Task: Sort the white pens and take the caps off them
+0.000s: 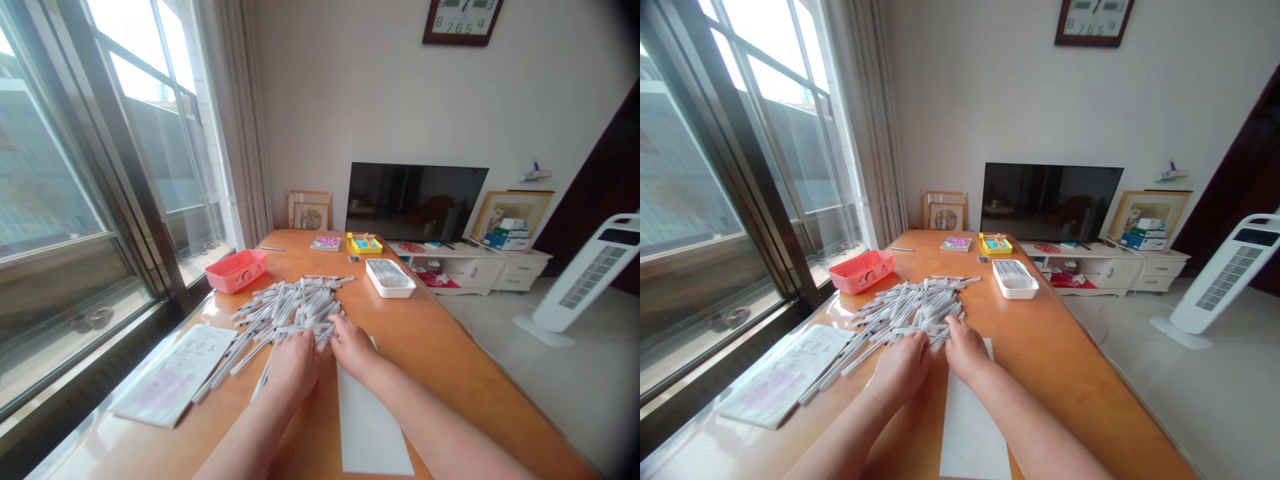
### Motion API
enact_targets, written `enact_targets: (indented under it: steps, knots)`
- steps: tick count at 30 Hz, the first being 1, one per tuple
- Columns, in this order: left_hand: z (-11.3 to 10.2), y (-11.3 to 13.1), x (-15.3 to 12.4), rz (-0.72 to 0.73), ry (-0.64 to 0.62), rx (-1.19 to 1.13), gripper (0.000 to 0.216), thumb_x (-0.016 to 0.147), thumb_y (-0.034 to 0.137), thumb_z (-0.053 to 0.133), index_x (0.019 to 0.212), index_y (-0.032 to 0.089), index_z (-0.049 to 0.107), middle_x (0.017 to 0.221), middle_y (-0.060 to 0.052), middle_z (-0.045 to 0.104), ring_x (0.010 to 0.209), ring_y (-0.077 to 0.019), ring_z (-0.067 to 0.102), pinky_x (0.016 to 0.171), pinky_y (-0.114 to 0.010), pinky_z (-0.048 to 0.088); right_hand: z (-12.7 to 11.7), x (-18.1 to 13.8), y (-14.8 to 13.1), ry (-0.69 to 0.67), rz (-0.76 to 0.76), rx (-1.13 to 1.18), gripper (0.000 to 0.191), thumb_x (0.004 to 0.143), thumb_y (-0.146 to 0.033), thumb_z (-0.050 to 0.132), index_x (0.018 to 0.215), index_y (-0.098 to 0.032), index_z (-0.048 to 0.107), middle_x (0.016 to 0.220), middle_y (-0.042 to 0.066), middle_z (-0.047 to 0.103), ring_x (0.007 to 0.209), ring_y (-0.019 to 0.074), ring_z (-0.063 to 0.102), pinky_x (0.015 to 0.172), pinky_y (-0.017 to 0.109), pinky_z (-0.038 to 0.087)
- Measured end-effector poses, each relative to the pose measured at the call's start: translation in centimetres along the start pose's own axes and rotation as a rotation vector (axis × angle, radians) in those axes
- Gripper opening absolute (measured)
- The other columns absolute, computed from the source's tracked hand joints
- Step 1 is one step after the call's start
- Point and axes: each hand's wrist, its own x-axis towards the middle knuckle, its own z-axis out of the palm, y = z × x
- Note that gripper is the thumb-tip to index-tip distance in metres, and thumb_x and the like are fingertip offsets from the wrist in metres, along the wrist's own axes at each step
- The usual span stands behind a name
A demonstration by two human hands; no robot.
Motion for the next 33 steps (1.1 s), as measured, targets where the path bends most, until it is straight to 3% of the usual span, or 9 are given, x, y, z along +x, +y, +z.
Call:
enact_targets:
  steps: [4,10,16,20,23,28,33]
  knots:
    - [0.1,-0.3,0.0,0.023,0.018,-0.008,0.014,0.089,0.02,0.047,0.087,0.023,0.06,0.099,-0.008,0.072,0.088,-0.0245,0.066,0.075,-0.033,0.044,0.0,0.5,0.2,0.053,-0.003,0.092,0.044,0.083,-0.011,0.051,0.125,-0.021,0.061,0.102,0.005,0.072,0.086,0.0186,0.066,0.076,0.026,0.044]
    - [0.1,0.0,0.0,0.052,-0.007,-0.033,0.013,0.09,0.023,0.05,0.088,0.023,0.062,0.101,-0.008,0.071,0.092,-0.0256,0.065,0.077,-0.035,0.043,-0.7,1.2,3.1,0.144,0.108,0.253,0.034,0.082,-0.016,0.052,0.111,-0.02,0.07,0.088,0.004,0.073,0.08,0.0185,0.065,0.071,0.026,0.047]
    - [-0.6,0.4,0.0,0.036,-0.043,-0.095,0.016,0.092,0.023,0.047,0.089,0.022,0.063,0.102,-0.007,0.071,0.095,-0.0241,0.064,0.077,-0.032,0.041,-0.9,1.1,5.2,0.134,0.36,0.574,0.032,0.078,-0.021,0.056,0.106,-0.018,0.071,0.094,0.005,0.073,0.079,0.0191,0.068,0.071,0.028,0.051]
    - [-1.1,0.7,-0.1,0.046,-0.077,-0.121,0.018,0.093,0.023,0.045,0.092,0.023,0.063,0.1,-0.006,0.071,0.094,-0.0231,0.064,0.076,-0.031,0.04,-1.3,0.6,5.4,0.117,0.408,0.67,0.031,0.078,-0.024,0.057,0.105,-0.018,0.07,0.103,0.007,0.073,0.075,0.0176,0.069,0.067,0.027,0.053]
    - [-0.6,0.5,-0.1,0.073,-0.046,-0.114,0.016,0.091,0.025,0.048,0.09,0.023,0.064,0.099,-0.005,0.071,0.093,-0.024,0.063,0.075,-0.032,0.038,-1.5,0.2,5.4,0.138,0.433,0.73,0.029,0.076,-0.023,0.06,0.102,-0.018,0.071,0.1,0.006,0.074,0.073,0.0167,0.069,0.065,0.026,0.053]
    - [0.7,-0.2,0.0,0.115,0.023,-0.097,0.013,0.089,0.027,0.053,0.092,0.026,0.065,0.099,-0.004,0.069,0.095,-0.0264,0.061,0.078,-0.035,0.037,-2.1,1.2,6.6,0.275,0.533,0.8,0.031,0.073,-0.023,0.065,0.104,-0.018,0.069,0.089,0.004,0.072,0.065,0.0148,0.067,0.054,0.022,0.049]
    - [0.6,0.1,-0.2,0.15,0.047,-0.084,0.012,0.088,0.028,0.056,0.094,0.026,0.066,0.102,-0.005,0.067,0.096,-0.0272,0.06,0.079,-0.036,0.037,-4.2,4.6,10.2,0.448,0.745,0.906,0.03,0.08,-0.034,0.065,0.103,-0.014,0.062,0.083,0.007,0.07,0.064,0.0153,0.067,0.047,0.02,0.048]
